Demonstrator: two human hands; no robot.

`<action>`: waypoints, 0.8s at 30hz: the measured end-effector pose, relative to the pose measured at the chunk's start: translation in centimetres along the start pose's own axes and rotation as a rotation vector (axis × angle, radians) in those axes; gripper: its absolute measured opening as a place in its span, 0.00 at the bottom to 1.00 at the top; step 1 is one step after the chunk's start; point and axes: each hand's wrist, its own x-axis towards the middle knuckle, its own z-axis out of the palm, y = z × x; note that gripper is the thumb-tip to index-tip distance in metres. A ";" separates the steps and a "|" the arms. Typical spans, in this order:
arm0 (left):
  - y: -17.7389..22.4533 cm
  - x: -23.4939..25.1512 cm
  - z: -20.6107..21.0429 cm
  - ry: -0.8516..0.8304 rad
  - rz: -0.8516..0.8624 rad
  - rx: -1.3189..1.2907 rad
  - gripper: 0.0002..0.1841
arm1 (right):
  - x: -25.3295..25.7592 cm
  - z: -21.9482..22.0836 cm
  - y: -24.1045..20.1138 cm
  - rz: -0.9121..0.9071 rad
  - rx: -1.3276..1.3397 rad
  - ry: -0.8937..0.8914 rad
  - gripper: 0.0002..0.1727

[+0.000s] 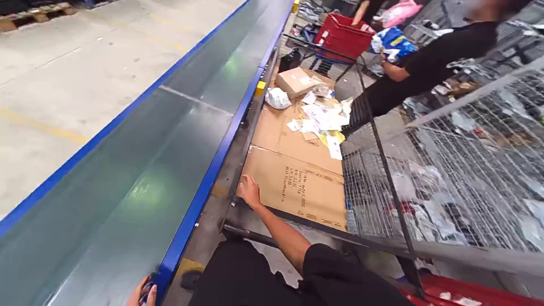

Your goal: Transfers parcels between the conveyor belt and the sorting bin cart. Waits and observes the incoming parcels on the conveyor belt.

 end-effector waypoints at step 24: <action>-19.0 -27.3 -8.2 1.211 -0.999 -0.303 0.26 | -28.8 24.7 -24.1 -1.473 -0.139 -0.934 0.21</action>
